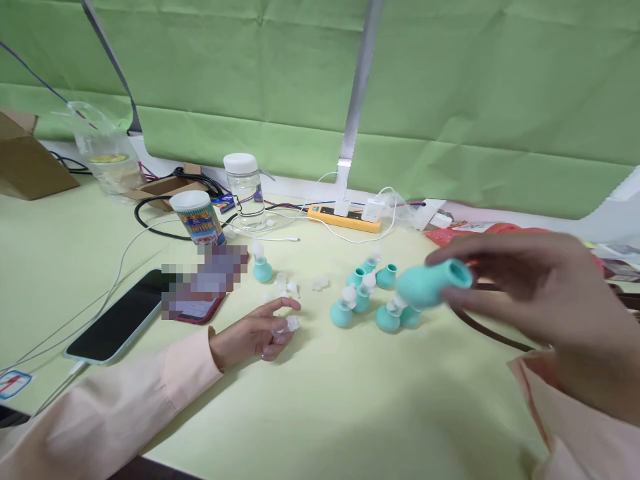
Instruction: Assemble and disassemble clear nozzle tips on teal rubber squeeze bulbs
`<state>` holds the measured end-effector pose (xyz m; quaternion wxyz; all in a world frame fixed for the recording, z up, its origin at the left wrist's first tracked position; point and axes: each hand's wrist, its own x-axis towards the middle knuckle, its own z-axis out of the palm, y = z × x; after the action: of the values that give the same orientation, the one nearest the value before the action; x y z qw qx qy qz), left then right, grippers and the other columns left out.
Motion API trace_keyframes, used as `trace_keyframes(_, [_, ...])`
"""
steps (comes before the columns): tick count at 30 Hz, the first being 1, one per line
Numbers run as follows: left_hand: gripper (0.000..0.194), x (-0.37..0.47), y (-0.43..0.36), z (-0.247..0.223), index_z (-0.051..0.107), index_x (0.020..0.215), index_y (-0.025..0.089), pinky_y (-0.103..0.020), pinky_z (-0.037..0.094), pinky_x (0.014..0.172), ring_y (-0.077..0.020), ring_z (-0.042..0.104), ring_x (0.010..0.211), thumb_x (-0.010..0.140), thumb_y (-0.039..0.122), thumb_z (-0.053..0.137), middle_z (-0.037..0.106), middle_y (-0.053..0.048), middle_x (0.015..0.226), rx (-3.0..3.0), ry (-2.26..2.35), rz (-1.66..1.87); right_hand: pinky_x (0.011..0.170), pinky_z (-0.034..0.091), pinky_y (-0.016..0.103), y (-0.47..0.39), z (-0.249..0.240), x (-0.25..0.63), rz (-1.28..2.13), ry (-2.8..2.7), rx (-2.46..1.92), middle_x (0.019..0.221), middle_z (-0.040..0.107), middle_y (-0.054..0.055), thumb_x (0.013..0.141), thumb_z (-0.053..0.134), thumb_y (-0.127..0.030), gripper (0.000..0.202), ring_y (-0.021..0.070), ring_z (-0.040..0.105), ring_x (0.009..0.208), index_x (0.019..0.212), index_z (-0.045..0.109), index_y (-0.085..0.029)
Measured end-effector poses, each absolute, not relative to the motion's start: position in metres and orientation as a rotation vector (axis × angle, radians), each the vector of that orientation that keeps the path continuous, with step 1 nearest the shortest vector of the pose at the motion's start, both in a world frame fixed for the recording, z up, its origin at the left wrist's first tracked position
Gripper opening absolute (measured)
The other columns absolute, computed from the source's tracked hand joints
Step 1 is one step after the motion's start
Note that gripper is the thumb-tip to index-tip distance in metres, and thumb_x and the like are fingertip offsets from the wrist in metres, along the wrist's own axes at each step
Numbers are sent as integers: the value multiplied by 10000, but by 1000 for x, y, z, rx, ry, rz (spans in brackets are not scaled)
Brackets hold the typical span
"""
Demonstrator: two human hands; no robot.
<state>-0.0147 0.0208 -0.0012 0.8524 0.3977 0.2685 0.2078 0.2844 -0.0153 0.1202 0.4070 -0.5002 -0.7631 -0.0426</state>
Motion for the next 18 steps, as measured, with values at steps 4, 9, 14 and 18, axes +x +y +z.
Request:
trace_keyframes(4, [171, -14, 20, -2, 373, 822, 216, -164, 165, 367, -32, 274, 340, 787, 352, 471, 372, 65, 480, 856, 514, 497, 531, 475, 231, -47, 104, 225, 150, -2419, -1017, 711, 618, 14, 620, 684, -287, 268, 114, 559, 603, 875, 607, -258])
trace_keyframes(9, [239, -15, 22, -5, 446, 806, 168, -147, 220, 392, -20, 329, 387, 685, 263, 628, 394, 67, 492, 876, 525, 612, 568, 422, 246, -41, 58, 172, 511, -2635, -1167, 597, 531, -11, 700, 540, -219, 51, 112, 499, 568, 733, 572, -196])
trace_keyframes(14, [328, -17, 24, -7, 508, 892, 155, -194, 339, 460, -58, 458, 442, 611, 158, 677, 518, 35, 549, 945, 561, 659, 691, 405, 289, -28, 27, 163, 677, -2654, -1122, 869, 553, 37, 637, 600, -389, 344, 172, 518, 777, 916, 562, -191])
trace_keyframes(18, [207, -16, 23, -5, 566, 787, 110, -176, 307, 425, -44, 427, 407, 634, 206, 667, 491, 38, 459, 939, 571, 710, 703, 385, 274, -27, 17, 161, 781, -2554, -1034, 866, 548, 37, 729, 521, -350, 205, 151, 503, 760, 828, 544, -173])
